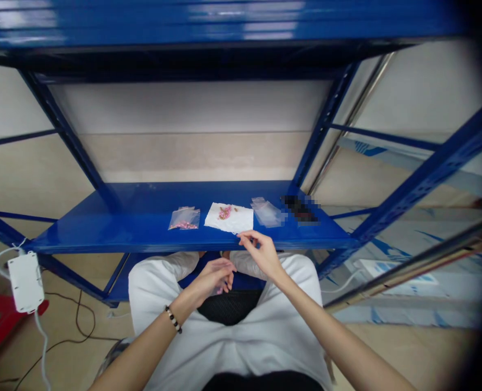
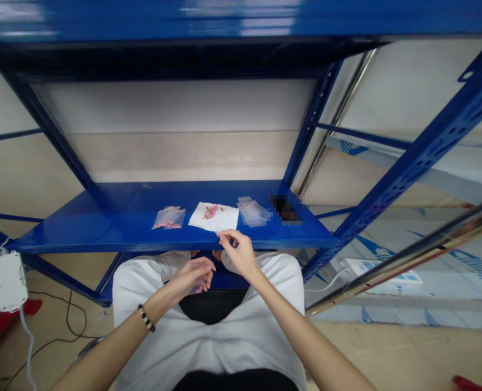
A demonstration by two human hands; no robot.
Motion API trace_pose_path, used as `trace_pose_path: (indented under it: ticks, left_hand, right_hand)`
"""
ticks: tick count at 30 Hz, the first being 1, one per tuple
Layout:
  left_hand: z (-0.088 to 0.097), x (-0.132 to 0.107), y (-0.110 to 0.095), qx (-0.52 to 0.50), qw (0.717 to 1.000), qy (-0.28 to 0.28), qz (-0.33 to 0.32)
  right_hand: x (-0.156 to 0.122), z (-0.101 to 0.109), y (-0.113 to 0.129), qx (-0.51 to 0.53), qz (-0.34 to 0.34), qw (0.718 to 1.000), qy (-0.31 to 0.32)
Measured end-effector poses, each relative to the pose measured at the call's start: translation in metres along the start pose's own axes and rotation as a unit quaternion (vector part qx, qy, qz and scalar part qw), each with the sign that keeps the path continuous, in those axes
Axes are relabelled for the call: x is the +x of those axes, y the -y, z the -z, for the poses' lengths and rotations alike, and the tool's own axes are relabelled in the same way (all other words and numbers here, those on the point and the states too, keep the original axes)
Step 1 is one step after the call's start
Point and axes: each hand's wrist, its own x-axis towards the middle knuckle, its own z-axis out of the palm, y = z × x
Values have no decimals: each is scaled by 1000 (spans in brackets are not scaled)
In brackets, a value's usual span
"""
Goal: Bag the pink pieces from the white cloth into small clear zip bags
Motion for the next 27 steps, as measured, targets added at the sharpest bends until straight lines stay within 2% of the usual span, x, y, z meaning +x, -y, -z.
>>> trace_pose_path:
  ticks: [3, 7, 11, 17, 27]
  left_hand:
    - [4, 1, -7, -43, 999, -20, -12]
    - [5, 1, -13, -91, 996, -14, -20]
    - [2, -1, -14, -92, 995, -1, -33]
    - [4, 6, -8, -57, 998, -17, -33]
    - [3, 0, -14, -45, 998, -2, -37]
  right_hand:
    - [46, 6, -19, -57, 13, 998, -10]
    - [104, 6, -40, -142, 3, 989, 47]
    - [137, 1, -50, -170, 13, 982, 83]
    - [152, -9, -56, -231, 26, 967, 104]
    - [147, -22, -50, -318, -4, 945, 82]
